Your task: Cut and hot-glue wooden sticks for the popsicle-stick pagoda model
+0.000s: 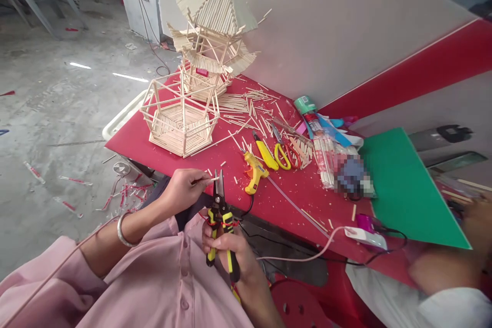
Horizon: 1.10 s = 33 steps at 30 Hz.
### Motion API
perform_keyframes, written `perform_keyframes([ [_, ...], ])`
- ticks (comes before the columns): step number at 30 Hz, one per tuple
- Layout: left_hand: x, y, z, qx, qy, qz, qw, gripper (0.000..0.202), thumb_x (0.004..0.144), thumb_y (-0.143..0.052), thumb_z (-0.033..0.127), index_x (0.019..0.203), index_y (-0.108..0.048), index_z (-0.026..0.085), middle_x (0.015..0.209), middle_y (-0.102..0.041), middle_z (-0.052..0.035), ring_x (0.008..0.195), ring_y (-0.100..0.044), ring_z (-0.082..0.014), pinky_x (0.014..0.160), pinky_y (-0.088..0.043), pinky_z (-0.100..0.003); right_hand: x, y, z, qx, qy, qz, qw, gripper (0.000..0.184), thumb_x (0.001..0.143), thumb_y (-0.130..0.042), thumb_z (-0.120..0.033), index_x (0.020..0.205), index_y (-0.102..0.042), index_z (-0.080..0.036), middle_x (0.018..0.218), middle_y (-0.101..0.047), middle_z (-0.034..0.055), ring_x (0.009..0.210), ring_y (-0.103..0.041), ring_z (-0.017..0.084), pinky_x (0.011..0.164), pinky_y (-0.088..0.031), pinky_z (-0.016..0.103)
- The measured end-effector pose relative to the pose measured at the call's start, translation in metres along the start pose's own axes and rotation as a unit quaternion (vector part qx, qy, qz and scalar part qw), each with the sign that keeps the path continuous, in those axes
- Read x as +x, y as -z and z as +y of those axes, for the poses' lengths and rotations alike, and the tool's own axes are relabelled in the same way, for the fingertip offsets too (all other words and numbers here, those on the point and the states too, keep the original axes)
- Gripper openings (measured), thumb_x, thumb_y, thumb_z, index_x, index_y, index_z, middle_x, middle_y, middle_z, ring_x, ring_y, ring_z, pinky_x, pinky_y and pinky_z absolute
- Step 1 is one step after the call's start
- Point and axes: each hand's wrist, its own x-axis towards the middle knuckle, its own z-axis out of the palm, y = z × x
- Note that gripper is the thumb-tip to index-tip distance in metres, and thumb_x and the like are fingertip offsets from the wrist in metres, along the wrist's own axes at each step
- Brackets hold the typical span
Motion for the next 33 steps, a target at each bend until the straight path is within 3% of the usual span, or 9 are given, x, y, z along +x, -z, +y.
perform_keyframes([
  [4, 0.004, -0.003, -0.002, 0.037, -0.013, 0.002, 0.999, 0.032, 0.094, -0.051, 0.031, 0.072, -0.068, 0.016, 0.058, -0.057, -0.0001, 0.052, -0.049, -0.0094, 0.051, -0.038, -0.019, 0.005, 0.001, -0.004, 0.081, -0.034, -0.018, 0.996, 0.045, 0.056, -0.063, -0.015, 0.101, -0.067, -0.021, 0.078, -0.058, 0.0001, 0.063, -0.048, 0.012, 0.061, -0.04, 0.026],
  [10, 0.0, -0.015, 0.004, 0.21, -0.065, 0.059, 0.974, 0.028, 0.094, -0.045, 0.017, 0.08, -0.068, 0.02, 0.072, -0.062, -0.0023, 0.059, -0.054, -0.0098, 0.053, -0.039, -0.02, 0.015, 0.002, 0.006, -0.008, 0.013, 0.115, 0.993, 0.051, 0.057, -0.069, -0.012, 0.106, -0.067, -0.022, 0.079, -0.06, -0.0021, 0.064, -0.049, 0.011, 0.059, -0.038, 0.023],
  [17, 0.002, -0.023, 0.007, 0.314, -0.146, 0.076, 0.935, 0.019, 0.093, -0.047, 0.012, 0.097, -0.066, 0.017, 0.078, -0.066, -0.0028, 0.062, -0.057, -0.0118, 0.056, -0.041, -0.024, 0.018, -0.003, 0.002, 0.025, -0.01, 0.124, 0.992, 0.046, 0.059, -0.066, -0.013, 0.105, -0.067, -0.021, 0.08, -0.06, -0.0024, 0.067, -0.05, 0.011, 0.063, -0.039, 0.023],
  [23, 0.01, -0.013, 0.011, 0.365, -0.169, 0.028, 0.915, 0.021, 0.094, -0.047, 0.013, 0.088, -0.066, 0.02, 0.071, -0.063, -0.0006, 0.058, -0.053, -0.0122, 0.053, -0.037, -0.027, 0.026, 0.005, -0.001, -0.014, 0.002, 0.122, 0.992, 0.049, 0.058, -0.071, -0.011, 0.105, -0.066, -0.022, 0.077, -0.058, -0.0046, 0.063, -0.048, 0.009, 0.058, -0.035, 0.022],
  [25, 0.012, -0.01, 0.01, 0.375, -0.176, 0.041, 0.909, 0.019, 0.093, -0.05, 0.013, 0.085, -0.066, 0.021, 0.071, -0.063, -0.0005, 0.059, -0.053, -0.0123, 0.054, -0.038, -0.027, 0.025, 0.009, -0.002, 0.023, -0.004, 0.107, 0.994, 0.048, 0.059, -0.071, -0.012, 0.106, -0.066, -0.023, 0.077, -0.059, -0.0041, 0.061, -0.048, 0.01, 0.058, -0.037, 0.024],
  [29, 0.015, -0.007, 0.001, 0.326, -0.142, 0.088, 0.93, 0.018, 0.092, -0.053, 0.015, 0.086, -0.068, 0.021, 0.08, -0.067, -0.0019, 0.066, -0.059, -0.0119, 0.061, -0.044, -0.024, 0.022, 0.019, -0.01, 0.148, 0.002, 0.068, 0.987, 0.047, 0.061, -0.068, -0.012, 0.107, -0.065, -0.025, 0.078, -0.058, -0.0025, 0.061, -0.051, 0.012, 0.061, -0.042, 0.027],
  [33, 0.012, -0.016, -0.011, 0.228, -0.063, 0.043, 0.971, 0.017, 0.094, -0.055, 0.023, 0.086, -0.07, 0.02, 0.08, -0.067, -0.0019, 0.067, -0.061, -0.0108, 0.061, -0.046, -0.021, 0.023, 0.026, -0.025, 0.21, -0.008, 0.015, 0.977, 0.037, 0.062, -0.065, -0.017, 0.098, -0.066, -0.023, 0.08, -0.061, 0.0012, 0.065, -0.054, 0.016, 0.065, -0.047, 0.032],
])
